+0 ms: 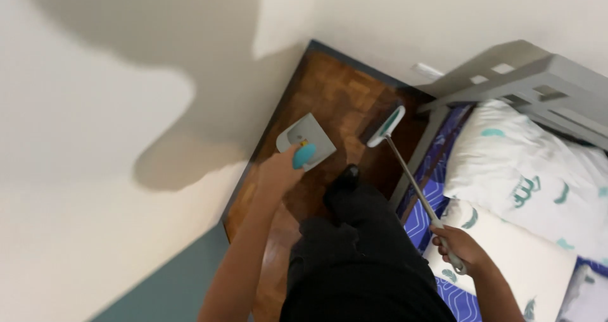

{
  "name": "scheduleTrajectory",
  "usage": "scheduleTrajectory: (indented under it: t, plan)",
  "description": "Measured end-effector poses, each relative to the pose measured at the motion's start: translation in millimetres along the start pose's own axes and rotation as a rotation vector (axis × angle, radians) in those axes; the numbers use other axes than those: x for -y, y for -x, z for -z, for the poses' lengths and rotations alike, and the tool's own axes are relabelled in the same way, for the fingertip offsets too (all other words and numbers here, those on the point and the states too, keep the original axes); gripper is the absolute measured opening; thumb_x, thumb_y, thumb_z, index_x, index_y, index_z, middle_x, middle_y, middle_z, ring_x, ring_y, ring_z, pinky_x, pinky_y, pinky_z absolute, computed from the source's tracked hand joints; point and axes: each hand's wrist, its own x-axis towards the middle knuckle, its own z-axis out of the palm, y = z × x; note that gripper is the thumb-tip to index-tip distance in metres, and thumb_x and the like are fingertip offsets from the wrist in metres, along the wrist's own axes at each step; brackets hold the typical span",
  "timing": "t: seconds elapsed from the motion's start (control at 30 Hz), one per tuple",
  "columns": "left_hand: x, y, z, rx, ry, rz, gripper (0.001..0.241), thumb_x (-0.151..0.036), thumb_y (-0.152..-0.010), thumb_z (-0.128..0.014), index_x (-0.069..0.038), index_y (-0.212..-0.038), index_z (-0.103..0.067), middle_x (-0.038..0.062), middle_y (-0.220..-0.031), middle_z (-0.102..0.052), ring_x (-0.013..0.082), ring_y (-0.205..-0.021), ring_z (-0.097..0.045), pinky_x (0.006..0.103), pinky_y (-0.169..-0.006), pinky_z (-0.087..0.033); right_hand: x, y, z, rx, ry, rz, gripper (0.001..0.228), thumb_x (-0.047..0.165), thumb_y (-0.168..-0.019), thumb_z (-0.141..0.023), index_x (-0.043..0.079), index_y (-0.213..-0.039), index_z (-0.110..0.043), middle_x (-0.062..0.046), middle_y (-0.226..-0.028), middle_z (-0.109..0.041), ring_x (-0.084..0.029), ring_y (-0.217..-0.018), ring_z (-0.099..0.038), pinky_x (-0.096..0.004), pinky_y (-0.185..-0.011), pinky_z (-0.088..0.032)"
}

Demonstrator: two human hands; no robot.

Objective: The person sweeps a wooden floor in a bedroom using a broom and dustpan. They move around the room, sweeping debris into the dustpan and navigating around a bed with a blue patterned sheet and a wardrobe.

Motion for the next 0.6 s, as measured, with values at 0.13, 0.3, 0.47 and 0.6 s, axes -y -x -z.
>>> scheduleTrajectory:
  t: [0.13, 0.3, 0.47, 0.6]
  plan:
    - [-17.7, -64.7, 23.4, -0.006, 0.077, -0.013, 0.054, -0.027, -0.081, -0.064, -0.026, -0.135, -0.057, 0.012, -0.105, -0.074, 0.0407, -0.093, -0.068, 0.0504, -0.08, -0.054, 22.7, 8.0, -8.7, -0.059, 0.172, 0.011, 0.024, 0.016, -0.101, -0.059, -0.007, -0.104, -0.066, -0.015, -0.076, -0.058, -0.023, -0.055, -0.047, -0.038, -0.046, -0.039]
    - [-42.0, -85.7, 74.0, 0.016, 0.188, -0.057, 0.038, -0.029, -0.087, -0.061, -0.017, -0.123, -0.06, 0.013, -0.101, -0.075, 0.0402, -0.089, -0.068, 0.0476, -0.077, -0.051, 76.7, 33.5, -47.9, -0.259, 0.946, -0.033, 0.034, 0.031, -0.099, -0.054, 0.008, -0.123, -0.059, -0.017, -0.103, -0.076, -0.029, -0.074, -0.073, -0.038, -0.059, -0.06]
    - [-7.1, -78.0, 61.1, -0.013, 0.07, -0.011, 0.057, -0.033, -0.083, -0.068, -0.008, -0.133, -0.058, 0.029, -0.104, -0.067, 0.0501, -0.103, -0.069, 0.059, -0.088, -0.056, 132.4, 7.7, -55.4, -0.227, 1.186, 0.146, 0.059, 0.038, -0.093, -0.053, 0.012, -0.146, -0.051, -0.032, -0.119, -0.074, -0.051, -0.115, -0.07, -0.059, -0.099, -0.054]
    - [7.5, -54.1, 72.3, -0.313, -0.004, -0.233, 0.027, -0.023, -0.067, -0.074, -0.008, -0.089, -0.071, 0.02, -0.079, -0.065, 0.0416, -0.083, -0.068, 0.0496, -0.076, -0.054, 180.9, -126.2, -101.4, -0.182, 1.207, 0.347, 0.051, 0.033, -0.093, -0.054, 0.009, -0.137, -0.059, -0.032, -0.114, -0.074, -0.052, -0.112, -0.07, -0.062, -0.097, -0.053]
